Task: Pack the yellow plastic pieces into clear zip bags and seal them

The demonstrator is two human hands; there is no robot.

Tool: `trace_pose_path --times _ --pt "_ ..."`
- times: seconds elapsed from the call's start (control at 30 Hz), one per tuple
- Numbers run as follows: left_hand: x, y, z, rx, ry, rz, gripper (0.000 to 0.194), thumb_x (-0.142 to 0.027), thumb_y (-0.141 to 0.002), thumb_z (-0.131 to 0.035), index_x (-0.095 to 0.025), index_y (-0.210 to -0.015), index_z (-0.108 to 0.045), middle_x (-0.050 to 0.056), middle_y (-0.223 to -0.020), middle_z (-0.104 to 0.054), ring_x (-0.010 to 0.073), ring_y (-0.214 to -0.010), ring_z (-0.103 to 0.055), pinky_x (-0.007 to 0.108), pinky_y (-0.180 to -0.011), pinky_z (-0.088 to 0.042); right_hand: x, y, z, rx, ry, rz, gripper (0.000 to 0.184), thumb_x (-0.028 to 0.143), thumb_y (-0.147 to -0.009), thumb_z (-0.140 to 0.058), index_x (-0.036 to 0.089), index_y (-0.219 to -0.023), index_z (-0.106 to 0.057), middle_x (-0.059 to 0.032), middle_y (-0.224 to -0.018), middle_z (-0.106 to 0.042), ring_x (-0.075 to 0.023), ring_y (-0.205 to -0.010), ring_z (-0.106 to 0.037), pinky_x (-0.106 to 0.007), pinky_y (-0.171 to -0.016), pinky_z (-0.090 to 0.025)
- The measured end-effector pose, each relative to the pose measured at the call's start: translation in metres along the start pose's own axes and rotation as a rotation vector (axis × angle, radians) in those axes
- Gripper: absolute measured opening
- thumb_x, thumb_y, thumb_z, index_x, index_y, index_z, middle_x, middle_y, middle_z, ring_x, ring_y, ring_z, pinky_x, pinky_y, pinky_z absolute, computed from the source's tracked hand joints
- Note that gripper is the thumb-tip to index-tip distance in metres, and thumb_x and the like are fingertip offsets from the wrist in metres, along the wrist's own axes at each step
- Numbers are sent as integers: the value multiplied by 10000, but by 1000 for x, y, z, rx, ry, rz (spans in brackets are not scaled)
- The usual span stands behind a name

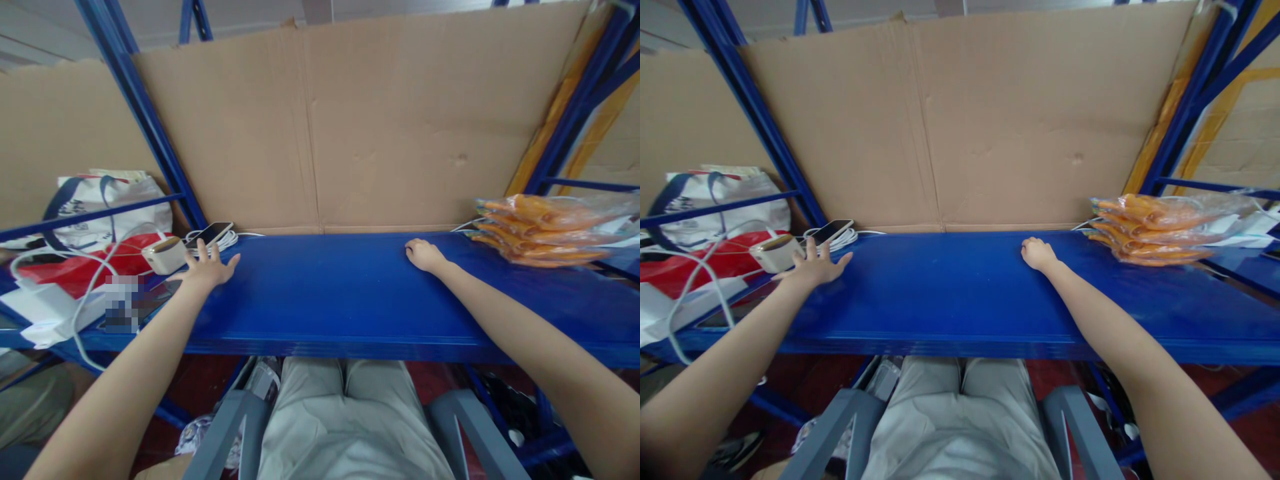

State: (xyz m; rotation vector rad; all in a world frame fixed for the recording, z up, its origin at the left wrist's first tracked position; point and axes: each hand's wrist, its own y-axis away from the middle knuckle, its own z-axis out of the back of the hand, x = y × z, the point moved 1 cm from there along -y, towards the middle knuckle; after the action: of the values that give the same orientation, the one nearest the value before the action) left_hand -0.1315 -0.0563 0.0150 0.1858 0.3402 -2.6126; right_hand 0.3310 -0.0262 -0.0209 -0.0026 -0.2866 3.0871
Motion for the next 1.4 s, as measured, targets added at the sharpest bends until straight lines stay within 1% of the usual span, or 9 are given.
trace_pose_path --times 0.23,0.4,0.5,0.63,0.83,1.03,1.2,1.3,1.4 --pt "17 -24 -19 37 47 -21 820 -646 -921 -253 -135 -1561 -215 117 -1659 61 449 -1489 -98 697 -1063 -318 -2 -3 -3 -17 -14 12 436 196 -953 -338 135 -1273 -628 -166 -1372 -583 -298 -1263 -546 -434 -1012 -460" --pt "9 -24 -15 40 34 9 803 -630 -925 -225 -145 -1564 -206 78 -1661 88 426 -1502 -58 711 -1090 -266 -3 -5 -4 -18 -6 15 440 196 -950 -333 145 -1271 -629 -155 -1372 -586 -289 -1263 -546 -424 -1017 -464" --pt "-12 -25 -12 8 40 -77 788 -609 -921 -262 -148 -1560 -233 95 -1665 41 404 -1513 -32 703 -1104 -250 -3 -5 -3 -6 -8 15 445 200 -952 -327 134 -1279 -622 -157 -1377 -579 -284 -1275 -535 -405 -1024 -458" --pt "-57 -33 -19 20 135 -267 792 -587 -900 -376 -165 -1558 -251 160 -1655 -69 391 -1500 -158 611 -1130 -289 -4 -5 -4 -11 -14 30 437 193 -949 -333 118 -1265 -626 -180 -1360 -588 -299 -1254 -549 -427 -1007 -467" --pt "-121 -30 -32 211 208 -507 755 -527 -889 -449 -113 -1512 -345 177 -1587 -320 270 -1454 -342 351 -1141 -342 -7 -8 -6 1 11 44 439 212 -964 -326 113 -1285 -609 -169 -1357 -594 -277 -1261 -546 -393 -1025 -451" --pt "-125 -16 -54 270 159 -746 583 -412 -881 -416 -121 -1367 -552 119 -1469 -511 220 -1377 -467 302 -1138 -339 -11 -9 -3 12 -48 39 459 237 -944 -389 140 -1360 -556 -165 -1431 -541 -297 -1322 -497 -467 -1050 -432" --pt "-114 -17 -58 290 129 -791 547 -399 -874 -423 -163 -1335 -599 76 -1449 -536 211 -1385 -456 305 -1154 -320 -30 -9 12 -226 -251 -88 446 244 -897 -448 137 -1307 -587 -169 -1366 -594 -306 -1277 -536 -461 -1060 -416" --pt "-115 -17 -56 288 120 -785 557 -401 -860 -445 -161 -1340 -596 83 -1459 -522 215 -1391 -446 306 -1154 -320 -47 -6 24 -465 -466 -326 369 188 -874 -422 104 -1152 -650 -193 -1191 -678 -300 -1140 -621 -413 -986 -464" --pt "-116 -16 -58 277 112 -791 571 -420 -856 -445 -168 -1347 -590 84 -1469 -510 217 -1399 -436 305 -1151 -324 -61 -2 36 -672 -786 -543 392 111 -849 -396 60 -1187 -588 -200 -1147 -675 -238 -960 -673 -332 -810 -522"
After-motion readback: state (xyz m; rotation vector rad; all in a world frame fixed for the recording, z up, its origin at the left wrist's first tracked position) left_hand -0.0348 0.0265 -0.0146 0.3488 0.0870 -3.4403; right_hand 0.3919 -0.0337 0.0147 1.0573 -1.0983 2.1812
